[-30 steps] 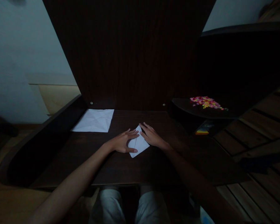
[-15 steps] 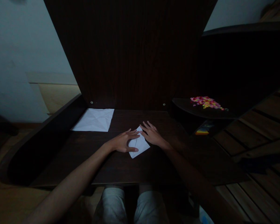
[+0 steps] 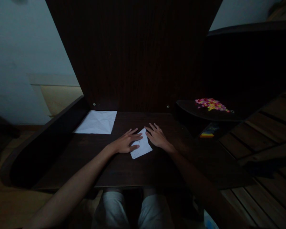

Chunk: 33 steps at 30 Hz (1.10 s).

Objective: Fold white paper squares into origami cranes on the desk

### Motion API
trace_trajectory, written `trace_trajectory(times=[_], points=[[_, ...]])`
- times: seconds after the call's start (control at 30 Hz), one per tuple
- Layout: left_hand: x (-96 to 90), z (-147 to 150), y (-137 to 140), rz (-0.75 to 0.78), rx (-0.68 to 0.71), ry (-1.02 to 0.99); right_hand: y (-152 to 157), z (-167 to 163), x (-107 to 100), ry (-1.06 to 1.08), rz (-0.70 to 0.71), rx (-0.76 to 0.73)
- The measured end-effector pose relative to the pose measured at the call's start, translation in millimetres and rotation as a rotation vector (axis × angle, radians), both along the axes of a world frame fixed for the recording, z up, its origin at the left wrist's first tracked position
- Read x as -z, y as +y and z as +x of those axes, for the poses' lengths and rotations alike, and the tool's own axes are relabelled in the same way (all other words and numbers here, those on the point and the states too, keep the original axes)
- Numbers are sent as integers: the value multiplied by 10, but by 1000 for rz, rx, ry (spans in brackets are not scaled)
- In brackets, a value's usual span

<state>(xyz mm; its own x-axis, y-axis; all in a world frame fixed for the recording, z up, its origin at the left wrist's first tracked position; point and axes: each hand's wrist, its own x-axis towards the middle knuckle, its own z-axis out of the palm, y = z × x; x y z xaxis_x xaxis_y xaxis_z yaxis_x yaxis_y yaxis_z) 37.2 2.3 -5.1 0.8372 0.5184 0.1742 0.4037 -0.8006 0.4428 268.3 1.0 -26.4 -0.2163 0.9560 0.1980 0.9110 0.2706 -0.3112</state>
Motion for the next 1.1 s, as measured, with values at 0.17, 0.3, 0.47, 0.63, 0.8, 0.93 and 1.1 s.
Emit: trace_trajectory(times=[0.17,0.3,0.47,0.63,0.8,0.93,1.1], points=[[31,-66,79,44,-64,39,-6,26,-53,-14,57,62],[32,-103,123,79,-70,71,-14,25,-90,-22,83,64],[28,-115,140,21,-88,34,-19,-1,-84,-12,84,-1],[19,-93,128,-74,-146,33,-5,-20,-50,-7,48,-90],[18,-95,109,-35,-136,51,2,-15,-31,-15,8,-141],[5,-110,108,13,-110,60,11,6,-8,10,-6,-181],[-18,-121,120,83,-6,-3,32,8,18,59,22,-276]])
